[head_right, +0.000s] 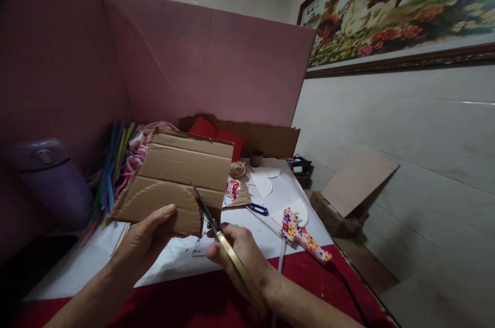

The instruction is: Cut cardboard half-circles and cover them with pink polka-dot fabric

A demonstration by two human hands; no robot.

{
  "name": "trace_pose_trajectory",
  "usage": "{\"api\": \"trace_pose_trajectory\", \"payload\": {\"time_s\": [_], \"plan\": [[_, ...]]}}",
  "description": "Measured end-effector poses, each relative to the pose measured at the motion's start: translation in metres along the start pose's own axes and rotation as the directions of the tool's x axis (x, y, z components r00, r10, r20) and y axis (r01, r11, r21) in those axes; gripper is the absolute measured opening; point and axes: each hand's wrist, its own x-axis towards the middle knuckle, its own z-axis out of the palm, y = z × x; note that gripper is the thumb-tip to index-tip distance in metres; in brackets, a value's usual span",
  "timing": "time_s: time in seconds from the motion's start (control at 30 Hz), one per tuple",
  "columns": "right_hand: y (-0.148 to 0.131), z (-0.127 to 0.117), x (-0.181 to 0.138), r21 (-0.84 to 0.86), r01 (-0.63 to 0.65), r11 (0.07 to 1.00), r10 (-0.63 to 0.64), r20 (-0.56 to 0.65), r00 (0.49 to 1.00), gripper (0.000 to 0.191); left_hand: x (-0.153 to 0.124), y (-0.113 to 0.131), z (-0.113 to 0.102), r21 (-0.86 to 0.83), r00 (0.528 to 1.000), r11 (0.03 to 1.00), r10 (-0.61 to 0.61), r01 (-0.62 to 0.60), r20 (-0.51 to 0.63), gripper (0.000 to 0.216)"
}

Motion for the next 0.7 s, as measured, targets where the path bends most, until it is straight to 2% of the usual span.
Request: {"api": "trace_pose_trajectory", "payload": {"time_s": [0.17,0.33,0.47,0.63,0.7], "plan": [[0.000,0.001,-0.001,-0.017,0.006,1.000,-0.007,-0.025,1.000,0.065,-0.001,0.000,0.000,-0.012,1.000,1.000,0.009,-0.009,0.001,0.013],[-0.006,-0.006,-0.001,-0.042,0.010,0.999,-0.011,-0.008,1.000,0.059,0.000,0.000,0.000,-0.039,1.000,0.999,0.004,-0.003,0.002,0.016],[-0.008,-0.016,0.003,-0.048,0.019,0.999,-0.017,0.037,0.999,0.063,0.001,-0.001,-0.002,-0.048,0.999,0.999,0.015,-0.017,-0.042,0.011],[-0.019,-0.018,0.005,-0.043,-0.090,0.995,0.094,0.098,0.991,0.075,0.000,-0.002,-0.006,0.023,0.997,1.000,-0.013,0.012,0.073,0.023],[-0.024,-0.017,0.004,-0.049,-0.101,0.994,0.105,0.097,0.990,0.075,0.000,-0.002,-0.006,0.023,0.997,1.000,-0.018,0.016,0.069,0.023]]}}
